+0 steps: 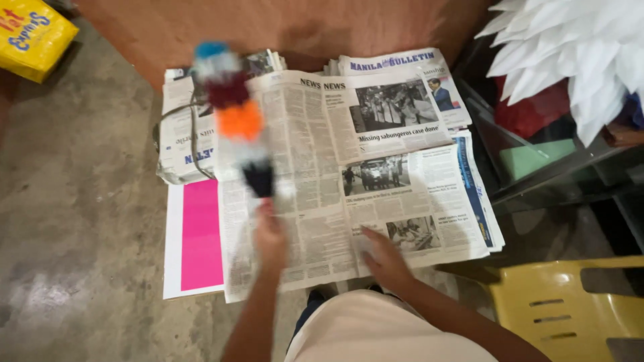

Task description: Dusting pages of newspapers using a feather duster.

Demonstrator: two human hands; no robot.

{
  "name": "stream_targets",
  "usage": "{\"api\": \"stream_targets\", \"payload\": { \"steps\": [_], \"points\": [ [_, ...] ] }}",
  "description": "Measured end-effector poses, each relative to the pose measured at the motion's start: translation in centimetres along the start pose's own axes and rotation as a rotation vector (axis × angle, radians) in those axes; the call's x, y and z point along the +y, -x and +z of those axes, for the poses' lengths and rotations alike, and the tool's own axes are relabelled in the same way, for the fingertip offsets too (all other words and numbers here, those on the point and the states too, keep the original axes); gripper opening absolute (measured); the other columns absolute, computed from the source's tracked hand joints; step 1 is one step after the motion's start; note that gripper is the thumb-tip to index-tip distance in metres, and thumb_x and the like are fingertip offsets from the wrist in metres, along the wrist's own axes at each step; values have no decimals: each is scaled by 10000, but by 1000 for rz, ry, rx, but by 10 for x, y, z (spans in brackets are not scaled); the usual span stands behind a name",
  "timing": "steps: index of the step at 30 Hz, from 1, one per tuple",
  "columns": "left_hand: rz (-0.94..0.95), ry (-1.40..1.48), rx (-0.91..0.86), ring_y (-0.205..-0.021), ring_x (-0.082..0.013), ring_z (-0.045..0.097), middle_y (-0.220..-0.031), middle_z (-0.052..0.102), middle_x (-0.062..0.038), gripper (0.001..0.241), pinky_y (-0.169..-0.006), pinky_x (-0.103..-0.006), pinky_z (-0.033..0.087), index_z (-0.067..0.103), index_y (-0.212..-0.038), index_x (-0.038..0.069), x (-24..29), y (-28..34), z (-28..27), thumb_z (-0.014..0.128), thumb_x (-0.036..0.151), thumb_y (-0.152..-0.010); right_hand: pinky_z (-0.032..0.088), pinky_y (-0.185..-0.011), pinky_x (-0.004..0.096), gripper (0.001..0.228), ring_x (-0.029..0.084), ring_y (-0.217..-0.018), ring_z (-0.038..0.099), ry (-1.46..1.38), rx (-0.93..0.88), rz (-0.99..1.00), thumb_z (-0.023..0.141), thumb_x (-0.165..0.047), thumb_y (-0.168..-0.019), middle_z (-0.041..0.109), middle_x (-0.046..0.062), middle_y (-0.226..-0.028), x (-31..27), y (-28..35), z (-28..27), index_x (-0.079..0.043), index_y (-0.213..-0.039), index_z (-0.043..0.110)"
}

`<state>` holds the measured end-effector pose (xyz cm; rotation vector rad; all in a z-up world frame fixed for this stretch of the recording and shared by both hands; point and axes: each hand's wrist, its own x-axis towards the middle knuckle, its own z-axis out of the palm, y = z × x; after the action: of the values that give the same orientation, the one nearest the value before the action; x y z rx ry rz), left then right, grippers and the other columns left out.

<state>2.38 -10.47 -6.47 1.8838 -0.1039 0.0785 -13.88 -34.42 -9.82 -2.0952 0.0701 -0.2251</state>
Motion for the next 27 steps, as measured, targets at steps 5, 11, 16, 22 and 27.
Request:
{"api": "stream_targets", "payload": {
  "steps": [5,11,16,22,27],
  "points": [
    [-405,768,-297,-843,-196,706,-1085,702,-6,201,-732,-309,548,522,-1257,270,-10,40,119,467,299,-1065,403,-1138,561,601,397,-1359,514,-395,-103,214,583,-93,-991,522,245,-1464,-21,-35,33,-49,-1549,362],
    [-152,418,-452,-1029,-205,657,-1154,698,-79,253,-872,-356,556,578,-1279,155,-5,55,138,506,100,-1043,541,-897,498,233,342,-978,706,-140,32,264,444,-156,-1051,718,204,-1016,-21,-16,13,-68,-1188,611],
    [594,-260,-437,-1195,-411,656,-1271,687,-242,392,-1115,-502,419,687,-1288,157,-19,65,124,632,142,-901,504,-830,532,193,441,-897,664,60,204,229,473,-167,-1054,659,256,-910,9,-33,-17,-30,-1098,602],
    [616,-874,-810,-1550,-360,107,-1697,169,-137,782,-1195,-606,116,256,-1623,144,-26,91,111,556,472,-979,525,-577,394,707,231,-656,620,407,37,484,475,-72,-1006,713,134,-1094,2,-67,-105,-332,-1624,251],
    [517,-1001,-938,-1554,-378,20,-1711,67,-128,764,-1202,-646,98,172,-1633,178,-11,87,109,516,454,-1009,555,-643,461,912,287,-683,654,738,99,677,516,55,-905,697,174,-945,60,-58,-156,-308,-1680,201]
  ]
}}
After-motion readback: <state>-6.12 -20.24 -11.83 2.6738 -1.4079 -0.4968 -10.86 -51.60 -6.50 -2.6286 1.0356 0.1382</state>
